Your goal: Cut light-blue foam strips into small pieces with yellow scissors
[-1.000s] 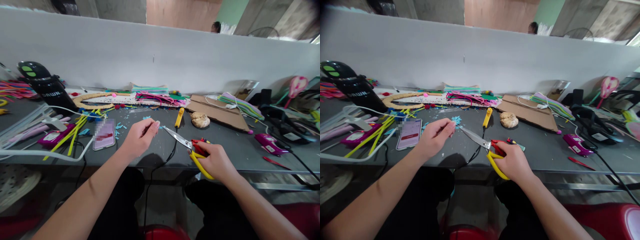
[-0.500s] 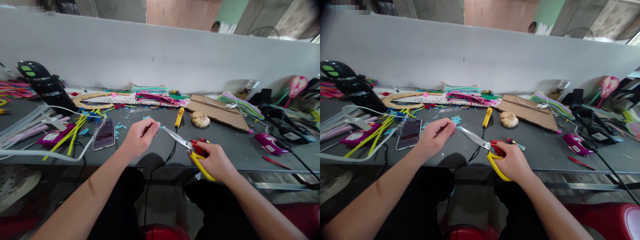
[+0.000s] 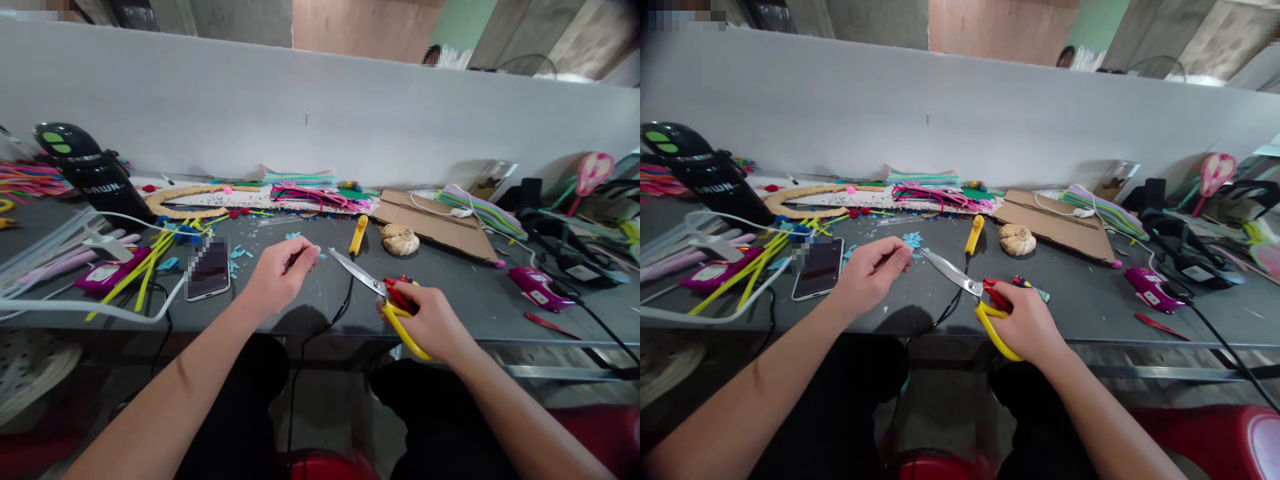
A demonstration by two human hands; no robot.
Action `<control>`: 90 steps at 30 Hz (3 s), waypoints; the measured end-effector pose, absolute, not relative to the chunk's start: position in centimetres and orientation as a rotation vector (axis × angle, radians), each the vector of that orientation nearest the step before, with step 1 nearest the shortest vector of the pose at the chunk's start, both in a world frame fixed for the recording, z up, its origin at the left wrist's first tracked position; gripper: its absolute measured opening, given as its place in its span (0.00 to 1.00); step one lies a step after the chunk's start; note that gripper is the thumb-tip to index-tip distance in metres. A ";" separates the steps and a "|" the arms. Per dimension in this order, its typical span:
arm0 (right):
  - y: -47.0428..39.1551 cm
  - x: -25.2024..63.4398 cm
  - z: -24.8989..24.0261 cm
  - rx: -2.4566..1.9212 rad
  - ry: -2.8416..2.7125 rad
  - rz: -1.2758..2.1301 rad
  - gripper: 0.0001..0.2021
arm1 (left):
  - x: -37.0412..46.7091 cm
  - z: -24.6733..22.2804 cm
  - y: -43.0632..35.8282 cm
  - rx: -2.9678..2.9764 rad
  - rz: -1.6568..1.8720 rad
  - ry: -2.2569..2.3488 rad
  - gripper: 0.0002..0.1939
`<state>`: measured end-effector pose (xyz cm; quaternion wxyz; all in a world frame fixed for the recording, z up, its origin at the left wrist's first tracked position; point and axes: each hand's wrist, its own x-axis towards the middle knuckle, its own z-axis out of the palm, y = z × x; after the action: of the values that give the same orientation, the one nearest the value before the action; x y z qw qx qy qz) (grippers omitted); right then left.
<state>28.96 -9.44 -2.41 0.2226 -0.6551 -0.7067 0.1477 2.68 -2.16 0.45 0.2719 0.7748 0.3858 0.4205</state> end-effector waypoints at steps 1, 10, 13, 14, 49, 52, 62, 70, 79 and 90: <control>-9.5 29.0 -2.4 -1.810 -1.951 0.411 0.09 | 2.7 0.4 -2.1 2.099 1.132 1.039 0.17; -9.3 29.1 -2.5 -1.798 -1.982 0.422 0.08 | 2.6 0.5 -2.0 2.161 1.137 1.021 0.15; -9.3 29.0 -2.5 -1.782 -2.000 0.416 0.08 | 2.7 0.5 -2.0 2.175 1.138 1.029 0.15; -9.3 29.0 -2.5 -1.781 -2.005 0.413 0.08 | 2.7 0.6 -2.0 2.177 1.141 1.031 0.15; -9.6 29.5 -2.3 -1.767 -2.034 0.435 0.09 | 2.5 0.1 -1.7 2.225 1.126 1.003 0.10; -9.5 29.5 -2.3 -1.771 -2.036 0.421 0.08 | 2.6 0.1 -1.7 2.225 1.130 0.998 0.10; -9.5 29.5 -2.3 -1.797 -2.056 0.445 0.08 | 2.6 0.0 -1.8 2.218 1.133 0.999 0.09; -9.5 29.6 -2.4 -1.741 -1.949 0.600 0.14 | 2.6 0.0 -1.7 2.221 1.154 0.997 0.09; -9.6 29.7 -2.5 -1.727 -1.995 0.588 0.14 | 2.5 -0.1 -1.6 2.234 1.152 0.978 0.09; -9.6 29.6 -2.3 -1.754 -2.034 0.506 0.13 | 2.6 0.1 -1.8 2.223 1.140 0.981 0.08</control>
<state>29.61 -9.56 -2.29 0.2030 -0.6284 -0.7288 0.1812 2.59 -1.77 0.10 0.2267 0.8067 0.3559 0.4137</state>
